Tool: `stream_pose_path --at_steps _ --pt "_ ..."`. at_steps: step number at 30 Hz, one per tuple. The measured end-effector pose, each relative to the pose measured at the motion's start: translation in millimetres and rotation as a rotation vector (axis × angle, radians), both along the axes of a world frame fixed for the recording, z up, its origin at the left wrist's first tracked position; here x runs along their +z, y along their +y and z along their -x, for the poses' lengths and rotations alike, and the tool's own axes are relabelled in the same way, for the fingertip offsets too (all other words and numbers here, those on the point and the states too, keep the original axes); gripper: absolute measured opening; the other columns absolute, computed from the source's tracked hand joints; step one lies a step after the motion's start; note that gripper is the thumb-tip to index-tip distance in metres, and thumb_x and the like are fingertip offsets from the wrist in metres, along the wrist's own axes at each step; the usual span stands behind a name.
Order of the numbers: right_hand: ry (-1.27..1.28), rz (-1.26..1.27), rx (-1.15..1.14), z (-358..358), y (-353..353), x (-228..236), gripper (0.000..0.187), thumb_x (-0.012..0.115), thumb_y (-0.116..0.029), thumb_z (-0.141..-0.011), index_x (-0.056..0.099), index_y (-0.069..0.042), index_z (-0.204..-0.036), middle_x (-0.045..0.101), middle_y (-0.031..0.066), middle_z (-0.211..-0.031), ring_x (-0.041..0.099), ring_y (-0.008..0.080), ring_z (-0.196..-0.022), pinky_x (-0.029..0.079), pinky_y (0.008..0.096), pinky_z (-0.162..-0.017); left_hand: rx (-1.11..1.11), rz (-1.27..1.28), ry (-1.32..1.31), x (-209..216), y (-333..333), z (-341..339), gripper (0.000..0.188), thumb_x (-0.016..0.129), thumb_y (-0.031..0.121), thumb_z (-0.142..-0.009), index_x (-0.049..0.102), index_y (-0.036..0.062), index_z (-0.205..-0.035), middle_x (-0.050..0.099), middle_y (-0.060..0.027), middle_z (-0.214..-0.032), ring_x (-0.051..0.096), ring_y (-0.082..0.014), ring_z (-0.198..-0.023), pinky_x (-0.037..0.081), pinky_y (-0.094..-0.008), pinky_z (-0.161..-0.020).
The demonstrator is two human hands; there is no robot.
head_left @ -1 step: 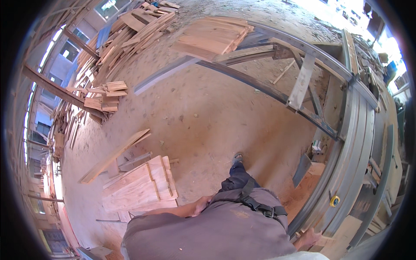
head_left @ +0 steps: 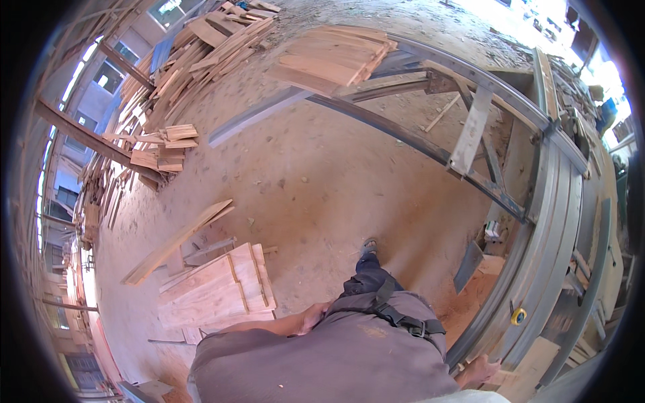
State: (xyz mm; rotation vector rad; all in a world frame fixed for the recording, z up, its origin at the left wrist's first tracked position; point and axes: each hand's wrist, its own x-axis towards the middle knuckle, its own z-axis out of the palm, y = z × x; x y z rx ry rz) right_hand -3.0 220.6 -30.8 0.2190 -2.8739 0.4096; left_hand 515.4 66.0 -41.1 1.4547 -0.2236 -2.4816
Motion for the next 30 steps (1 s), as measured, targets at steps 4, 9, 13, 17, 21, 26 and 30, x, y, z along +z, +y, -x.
stream_pose_path --at_steps 4,9,13,17,21,26,30 --pt "-0.034 0.254 0.309 -34 -108 31 0.057 0.059 -0.005 -0.079 0.058 0.01 -0.134 0.061 0.0281 -0.134 0.054 0.0418 -0.131 0.038 0.0465 -0.115 0.184 -0.102 0.062 31 -71 -1 0.057 0.044 0.056 -0.106 0.063 0.0115 -0.136 0.071 -0.0076 -0.125 0.069 -0.022 -0.107 0.055 -0.0415 -0.097" --pt "-0.501 0.665 0.557 -99 -281 14 0.05 0.057 0.001 -0.085 0.058 0.008 -0.135 0.062 0.0242 -0.134 0.057 0.0348 -0.13 0.04 0.0395 -0.114 0.156 0.115 -0.271 15 -86 -45 0.052 0.048 0.05 -0.106 0.063 0.0077 -0.132 0.071 -0.0099 -0.121 0.068 -0.023 -0.106 0.055 -0.0421 -0.097" --pt "-0.792 0.665 0.86 -141 -386 9 0.05 0.059 -0.001 -0.085 0.059 0.004 -0.134 0.067 0.0188 -0.126 0.064 0.0291 -0.119 0.049 0.037 -0.104 0.229 0.071 -0.326 4 -98 -63 0.051 0.049 0.048 -0.106 0.063 0.0062 -0.13 0.071 -0.011 -0.119 0.068 -0.0239 -0.106 0.055 -0.0424 -0.097" --pt "-0.982 0.542 1.088 -173 -492 41 0.04 0.062 -0.004 -0.085 0.065 0.003 -0.125 0.071 0.0134 -0.113 0.067 0.0212 -0.107 0.053 0.0327 -0.094 0.285 0.041 -0.387 -12 -121 -69 0.049 0.051 0.046 -0.105 0.063 0.0047 -0.128 0.07 -0.0121 -0.117 0.067 -0.0247 -0.106 0.054 -0.0427 -0.096" --pt "-1.005 0.621 1.234 -195 -613 42 0.033 0.062 -0.006 -0.087 0.068 0.004 -0.118 0.073 0.0096 -0.103 0.067 0.0158 -0.098 0.053 0.0295 -0.088 0.32 0.033 -0.459 -25 -155 -65 0.047 0.052 0.044 -0.105 0.063 0.0032 -0.126 0.07 -0.0133 -0.116 0.067 -0.0256 -0.106 0.054 -0.0429 -0.096" --pt "-1.251 0.732 1.281 -235 -763 54 0.035 0.066 -0.01 -0.086 0.068 0.002 -0.119 0.072 0.0065 -0.102 0.065 0.014 -0.095 0.052 0.0274 -0.087 0.442 0.046 -0.584 -23 -197 -56 0.045 0.054 0.041 -0.105 0.063 0.0013 -0.123 0.07 -0.0147 -0.113 0.067 -0.0266 -0.106 0.054 -0.0432 -0.096" --pt "-1.269 0.876 1.205 -256 -865 38 0.038 0.065 -0.008 -0.085 0.068 0.005 -0.12 0.074 0.0101 -0.106 0.066 0.0171 -0.098 0.052 0.0301 -0.088 0.574 0.076 -0.701 -6 -242 -39 0.043 0.056 0.039 -0.105 0.063 -0.0002 -0.121 0.069 -0.0158 -0.111 0.066 -0.0274 -0.106 0.053 -0.0435 -0.096"
